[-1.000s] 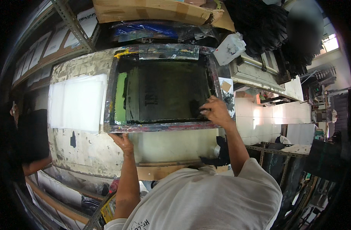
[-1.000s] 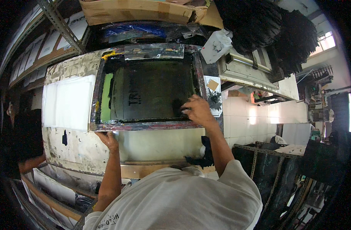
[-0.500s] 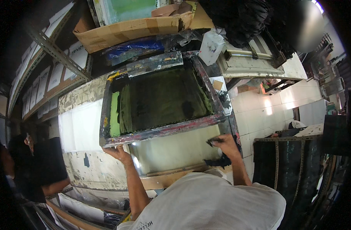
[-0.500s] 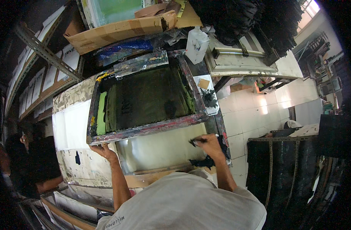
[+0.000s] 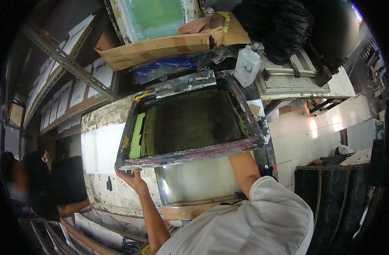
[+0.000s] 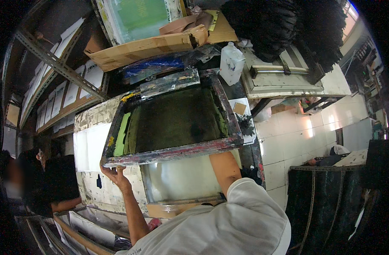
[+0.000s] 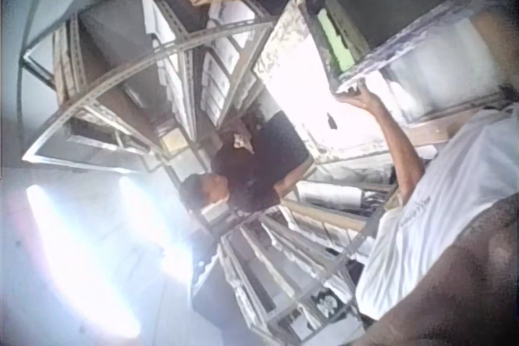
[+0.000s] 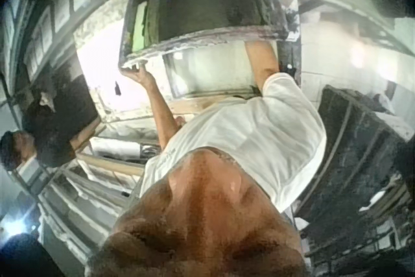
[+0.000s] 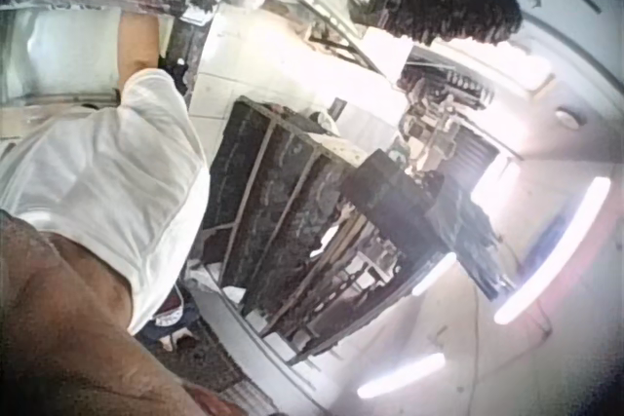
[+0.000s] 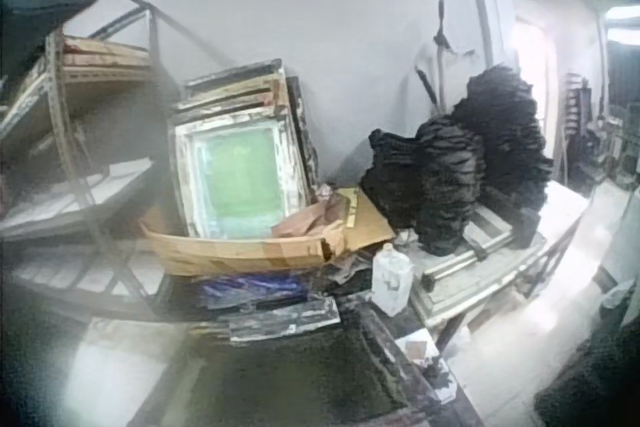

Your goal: The person performs screen printing by placing sheets into the machine, applying ink with a squeegee, and lifting the frame to reveal the printed design.

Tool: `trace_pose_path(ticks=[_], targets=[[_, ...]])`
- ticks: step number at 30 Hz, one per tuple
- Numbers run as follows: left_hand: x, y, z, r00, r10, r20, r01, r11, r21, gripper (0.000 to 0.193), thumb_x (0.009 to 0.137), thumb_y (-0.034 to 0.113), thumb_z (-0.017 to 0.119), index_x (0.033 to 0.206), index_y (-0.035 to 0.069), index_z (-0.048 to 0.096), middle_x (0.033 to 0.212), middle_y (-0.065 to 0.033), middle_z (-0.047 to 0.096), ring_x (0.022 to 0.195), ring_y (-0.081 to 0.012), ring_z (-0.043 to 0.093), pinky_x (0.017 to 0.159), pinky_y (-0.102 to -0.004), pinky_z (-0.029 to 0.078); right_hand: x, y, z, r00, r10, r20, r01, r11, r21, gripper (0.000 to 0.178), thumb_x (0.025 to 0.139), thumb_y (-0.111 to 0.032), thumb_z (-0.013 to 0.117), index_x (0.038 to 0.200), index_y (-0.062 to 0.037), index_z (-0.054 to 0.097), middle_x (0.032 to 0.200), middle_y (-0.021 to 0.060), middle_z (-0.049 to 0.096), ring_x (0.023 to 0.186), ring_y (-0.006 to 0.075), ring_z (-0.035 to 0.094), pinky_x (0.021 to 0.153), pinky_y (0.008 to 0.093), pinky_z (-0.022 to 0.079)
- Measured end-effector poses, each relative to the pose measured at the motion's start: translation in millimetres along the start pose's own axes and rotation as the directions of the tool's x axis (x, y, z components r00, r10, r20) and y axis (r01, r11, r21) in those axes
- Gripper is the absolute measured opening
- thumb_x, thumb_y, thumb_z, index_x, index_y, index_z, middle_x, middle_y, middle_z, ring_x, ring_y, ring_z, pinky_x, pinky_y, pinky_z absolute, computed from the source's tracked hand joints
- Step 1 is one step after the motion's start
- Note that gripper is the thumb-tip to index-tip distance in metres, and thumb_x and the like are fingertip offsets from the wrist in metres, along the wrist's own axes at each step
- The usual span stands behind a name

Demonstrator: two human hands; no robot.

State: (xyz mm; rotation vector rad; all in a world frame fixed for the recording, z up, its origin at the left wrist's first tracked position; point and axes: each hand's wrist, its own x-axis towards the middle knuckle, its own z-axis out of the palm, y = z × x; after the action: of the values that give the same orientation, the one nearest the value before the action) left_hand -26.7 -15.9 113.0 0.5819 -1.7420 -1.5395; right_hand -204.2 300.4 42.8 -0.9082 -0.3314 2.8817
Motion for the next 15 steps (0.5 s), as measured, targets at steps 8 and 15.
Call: trace_pose_path(ticks=[8, 15], targets=[[-2.3, -23.1, -7.3, 0.995, 0.098, -0.017, -0.097, 0.995, 0.027, 0.086, 0.091, 0.024, 0.071, 0.155, 0.012, 0.016, 0.14, -0.0166, 0.04, 0.11, -0.0248, 0.054, 0.076, -0.0346, 0.058, 2.6, 7.1, -9.9, 0.999, 0.035, 0.017, -0.033, 0.992, -0.12, 0.015, 0.082, -0.009, 0.07, 0.096, -0.0068, 0.064, 0.093, 0.006, 0.063, 0.088, 0.0235, 0.06, 0.08, 0.0398, 0.051], [1.4, -10.3, -1.2, 0.996, 0.09, -0.016, -0.089, 0.995, 0.046, 0.083, 0.091, 0.021, 0.069, 0.155, 0.011, 0.016, 0.135, -0.0168, 0.043, 0.105, -0.0237, 0.055, 0.075, -0.034, 0.059, 16.5, 3.2, -9.0, 1.0, 0.007, 0.013, -0.005, 0.99, -0.14, 0.021, 0.08, -0.011, 0.071, 0.099, -0.0045, 0.065, 0.095, 0.0091, 0.064, 0.093, 0.0271, 0.061, 0.082, 0.0418, 0.051]])
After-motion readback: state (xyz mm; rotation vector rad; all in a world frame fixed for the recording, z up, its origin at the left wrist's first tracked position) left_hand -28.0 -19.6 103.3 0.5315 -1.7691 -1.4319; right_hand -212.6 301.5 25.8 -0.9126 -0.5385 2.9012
